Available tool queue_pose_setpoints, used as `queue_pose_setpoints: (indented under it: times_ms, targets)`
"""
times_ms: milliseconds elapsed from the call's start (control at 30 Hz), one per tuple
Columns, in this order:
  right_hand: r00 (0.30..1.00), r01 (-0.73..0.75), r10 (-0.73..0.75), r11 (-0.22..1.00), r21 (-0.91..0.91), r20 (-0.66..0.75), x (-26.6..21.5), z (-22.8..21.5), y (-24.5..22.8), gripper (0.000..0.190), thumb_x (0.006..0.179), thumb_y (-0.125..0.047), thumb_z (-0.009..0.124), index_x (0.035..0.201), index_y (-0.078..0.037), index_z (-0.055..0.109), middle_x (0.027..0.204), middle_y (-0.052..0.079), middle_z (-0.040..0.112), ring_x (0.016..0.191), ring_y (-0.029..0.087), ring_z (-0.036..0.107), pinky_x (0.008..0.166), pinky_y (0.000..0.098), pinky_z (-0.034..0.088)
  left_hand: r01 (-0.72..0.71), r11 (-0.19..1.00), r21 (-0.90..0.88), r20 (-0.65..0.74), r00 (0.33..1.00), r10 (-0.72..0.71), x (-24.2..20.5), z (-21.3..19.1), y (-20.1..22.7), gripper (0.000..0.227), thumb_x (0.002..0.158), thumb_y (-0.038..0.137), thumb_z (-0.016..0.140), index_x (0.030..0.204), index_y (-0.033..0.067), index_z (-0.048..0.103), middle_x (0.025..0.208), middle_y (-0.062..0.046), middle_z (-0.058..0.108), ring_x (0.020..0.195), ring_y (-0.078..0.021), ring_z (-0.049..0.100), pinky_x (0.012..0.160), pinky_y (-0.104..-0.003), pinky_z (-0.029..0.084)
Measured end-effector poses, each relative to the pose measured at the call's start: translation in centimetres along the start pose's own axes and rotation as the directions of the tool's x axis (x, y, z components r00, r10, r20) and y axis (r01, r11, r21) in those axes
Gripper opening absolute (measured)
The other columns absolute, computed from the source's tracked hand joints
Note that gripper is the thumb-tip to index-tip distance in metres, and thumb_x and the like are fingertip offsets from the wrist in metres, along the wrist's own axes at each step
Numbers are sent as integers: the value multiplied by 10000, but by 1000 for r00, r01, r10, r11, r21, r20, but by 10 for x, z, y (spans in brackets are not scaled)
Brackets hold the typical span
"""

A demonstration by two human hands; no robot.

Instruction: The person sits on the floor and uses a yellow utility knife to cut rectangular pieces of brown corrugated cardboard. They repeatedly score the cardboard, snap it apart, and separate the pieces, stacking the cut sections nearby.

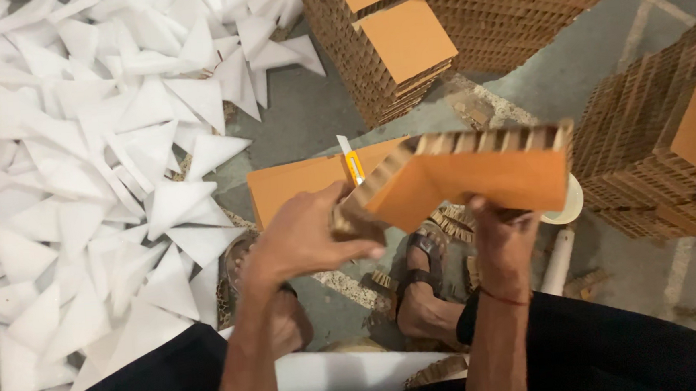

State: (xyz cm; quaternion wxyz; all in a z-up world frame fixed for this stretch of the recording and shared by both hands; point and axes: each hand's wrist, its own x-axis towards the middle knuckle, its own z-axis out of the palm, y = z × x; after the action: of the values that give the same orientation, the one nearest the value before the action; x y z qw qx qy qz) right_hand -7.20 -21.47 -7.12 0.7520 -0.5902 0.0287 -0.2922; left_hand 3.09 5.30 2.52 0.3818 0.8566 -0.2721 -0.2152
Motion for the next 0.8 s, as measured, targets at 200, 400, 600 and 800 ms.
queue_pose_setpoints:
  times_ms: [200,400,600,800]
  targets:
    - [973,-123,161,968,218,-166,16,-42,-3,205,1005,-20,760,1177,12,655,922,43,691,760,140,632,691,304,524,88,939,-332,-32,994,-104,-5,-15,-45,426,755,216,833,1110,14,715,858,-96,787,709,-150,723,641,-305,584]
    - [948,-166,264,887,431,-179,23,-45,4,206,1009,-84,686,1191,9,656,870,72,708,633,158,642,655,335,563,-307,718,-625,-519,850,-89,22,7,-71,401,905,112,749,1238,-51,595,1029,-76,754,902,-133,723,805,-274,592]
    - [945,-301,297,954,-6,-135,27,-43,-21,422,853,-46,689,1270,-31,623,1096,61,748,1023,184,723,925,336,580,-287,795,-534,-571,816,-89,22,8,-74,426,996,124,674,1379,-46,601,1108,-65,738,967,-105,680,850,-256,558]
    - [945,-319,326,919,-234,-8,32,-27,-7,381,873,-56,764,1224,44,656,1114,79,727,1005,159,695,895,301,549,-318,945,79,-721,636,274,43,-38,-22,484,948,72,743,1410,11,611,1098,-167,744,918,-207,727,827,-315,569]
